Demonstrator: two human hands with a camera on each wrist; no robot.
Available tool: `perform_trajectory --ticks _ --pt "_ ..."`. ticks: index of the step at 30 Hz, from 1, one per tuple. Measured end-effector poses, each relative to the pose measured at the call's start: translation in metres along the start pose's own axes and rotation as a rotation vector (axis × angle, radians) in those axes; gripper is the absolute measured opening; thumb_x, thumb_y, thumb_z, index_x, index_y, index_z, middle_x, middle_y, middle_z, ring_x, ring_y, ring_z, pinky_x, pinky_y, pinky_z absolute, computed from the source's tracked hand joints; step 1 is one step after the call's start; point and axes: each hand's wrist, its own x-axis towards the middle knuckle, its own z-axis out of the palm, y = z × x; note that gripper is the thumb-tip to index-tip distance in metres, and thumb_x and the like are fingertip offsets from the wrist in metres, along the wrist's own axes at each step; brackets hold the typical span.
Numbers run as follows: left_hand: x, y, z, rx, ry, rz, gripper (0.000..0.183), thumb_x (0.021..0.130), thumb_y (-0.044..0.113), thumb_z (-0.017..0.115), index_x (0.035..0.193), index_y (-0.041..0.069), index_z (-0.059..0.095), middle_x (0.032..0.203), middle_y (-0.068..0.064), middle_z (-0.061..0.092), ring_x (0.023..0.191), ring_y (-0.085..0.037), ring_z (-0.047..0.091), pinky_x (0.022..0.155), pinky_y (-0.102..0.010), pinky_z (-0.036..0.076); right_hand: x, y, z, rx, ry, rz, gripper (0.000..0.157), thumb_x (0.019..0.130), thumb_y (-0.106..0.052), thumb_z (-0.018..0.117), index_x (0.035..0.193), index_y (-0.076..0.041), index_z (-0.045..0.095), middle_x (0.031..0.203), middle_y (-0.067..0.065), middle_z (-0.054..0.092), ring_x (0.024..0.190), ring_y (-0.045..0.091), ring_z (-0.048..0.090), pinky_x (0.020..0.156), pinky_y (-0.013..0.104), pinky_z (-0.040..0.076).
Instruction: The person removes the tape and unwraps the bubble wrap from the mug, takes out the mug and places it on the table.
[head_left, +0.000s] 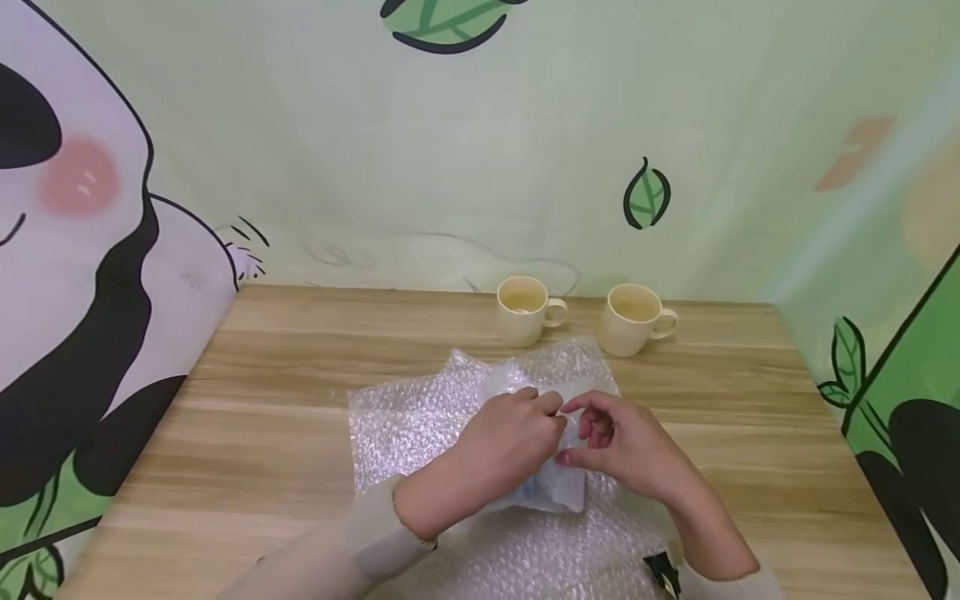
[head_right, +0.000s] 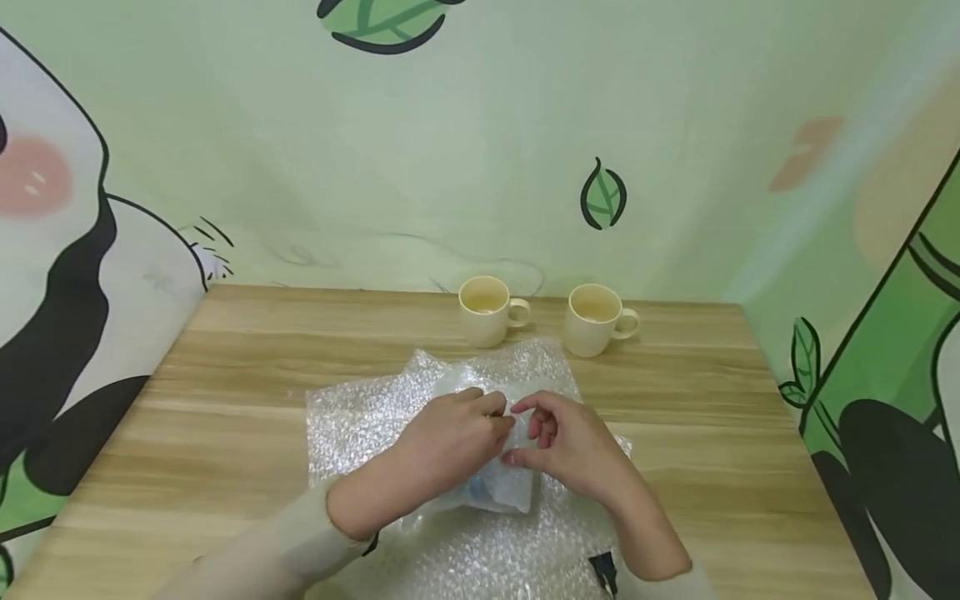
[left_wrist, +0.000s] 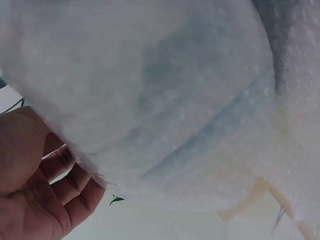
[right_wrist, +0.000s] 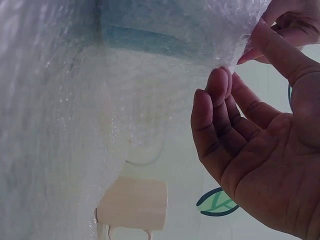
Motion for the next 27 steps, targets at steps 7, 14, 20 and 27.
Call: perform_trajectory --ticks 7,14,20,27 --pt "-0.002 -0.002 0.005 0.041 0.079 0.022 0.008 0.094 0.03 0.074 0.094 0.025 0.08 0.09 0.01 0.063 0.065 -0.008 0.058 0.048 -0.019 0.047 0.002 -0.002 0.002 -0.022 0.011 -0.005 0.049 0.076 -0.024 0.093 0.117 -0.012 0.07 0.085 0.003 0.067 0.068 0.009 0.059 0.059 0.023 0.051" --pt "-0.003 0.001 0.011 0.064 0.158 0.033 0.011 0.094 0.032 0.073 0.087 0.025 0.077 0.088 0.01 0.062 0.064 -0.007 0.06 0.047 -0.018 0.047 0.001 -0.001 0.004 -0.023 0.015 -0.011 0.047 0.076 -0.024 0.093 0.115 -0.011 0.069 0.084 0.005 0.067 0.068 0.009 0.06 0.062 0.023 0.053" --pt "-0.004 0.002 0.017 0.064 0.219 0.041 0.016 0.097 0.031 0.069 0.086 0.023 0.076 0.085 0.008 0.061 0.064 -0.007 0.058 0.048 -0.018 0.045 0.002 0.003 0.002 0.035 -0.013 -0.035 0.042 0.081 -0.017 0.089 0.118 -0.007 0.069 0.085 0.002 0.067 0.072 0.01 0.063 0.065 0.024 0.056" --pt "-0.006 0.001 0.021 0.044 0.248 0.059 0.017 0.097 0.031 0.068 0.085 0.021 0.075 0.083 0.008 0.062 0.067 -0.007 0.059 0.05 -0.019 0.047 0.001 0.001 0.001 0.099 -0.007 -0.005 0.04 0.083 -0.008 0.086 0.119 -0.005 0.069 0.085 0.005 0.067 0.072 0.012 0.063 0.063 0.023 0.055"
